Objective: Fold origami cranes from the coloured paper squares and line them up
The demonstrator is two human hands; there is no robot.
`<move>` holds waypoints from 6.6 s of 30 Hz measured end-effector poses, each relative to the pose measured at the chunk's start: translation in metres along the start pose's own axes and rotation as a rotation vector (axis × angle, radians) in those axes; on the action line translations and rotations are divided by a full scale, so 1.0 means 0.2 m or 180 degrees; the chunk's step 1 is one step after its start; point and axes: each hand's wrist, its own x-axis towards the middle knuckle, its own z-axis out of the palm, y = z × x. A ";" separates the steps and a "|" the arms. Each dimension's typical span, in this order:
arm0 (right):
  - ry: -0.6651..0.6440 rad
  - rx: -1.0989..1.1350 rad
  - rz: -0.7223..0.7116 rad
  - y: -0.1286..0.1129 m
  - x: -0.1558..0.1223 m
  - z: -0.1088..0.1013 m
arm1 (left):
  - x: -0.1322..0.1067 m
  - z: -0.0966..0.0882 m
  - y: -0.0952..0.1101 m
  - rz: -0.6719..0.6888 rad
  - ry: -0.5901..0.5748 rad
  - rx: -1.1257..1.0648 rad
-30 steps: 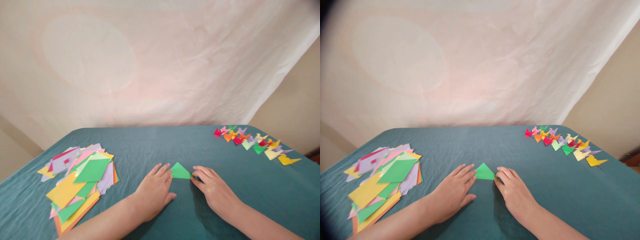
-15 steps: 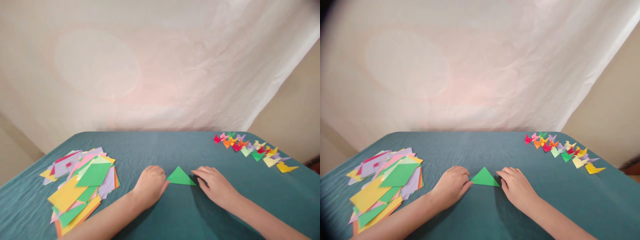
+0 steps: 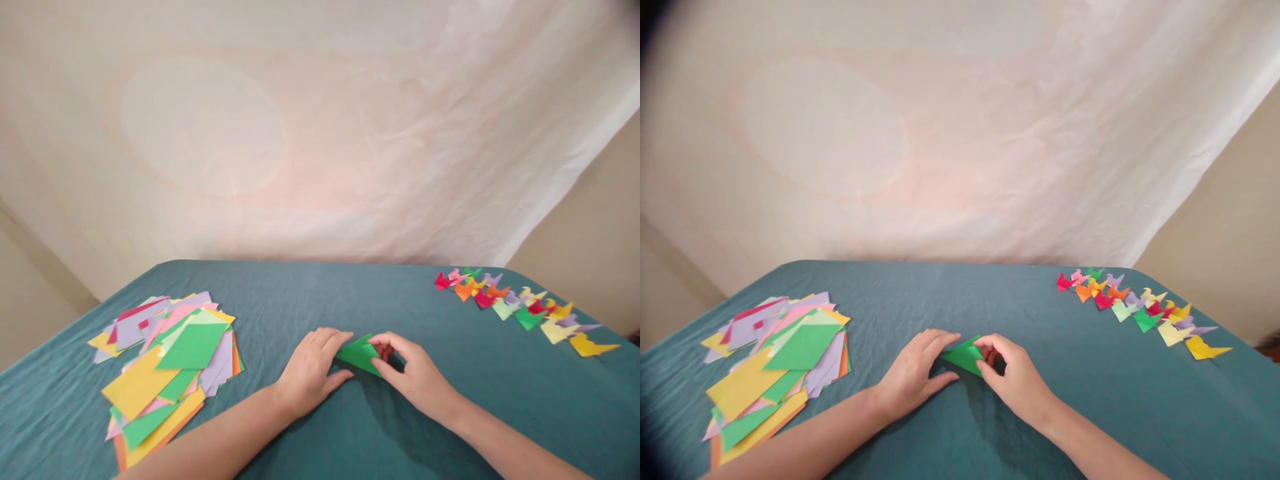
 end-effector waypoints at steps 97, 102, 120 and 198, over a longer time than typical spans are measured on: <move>-0.0085 -0.0457 -0.0017 0.10 0.04 0.01 | -0.01 -0.02 0.08 0.0596 -0.1446 0.0427; 0.0048 -0.0566 -0.0065 0.12 0.03 0.03 | -0.01 -0.01 0.07 0.0618 -0.1451 0.0369; 0.0123 -0.0657 -0.0105 0.13 0.02 0.04 | -0.01 -0.01 0.07 0.0571 -0.1497 0.0363; -0.0820 -0.1135 -0.0693 0.09 0.03 -0.05 | -0.04 -0.02 0.10 0.0500 -0.1570 0.0471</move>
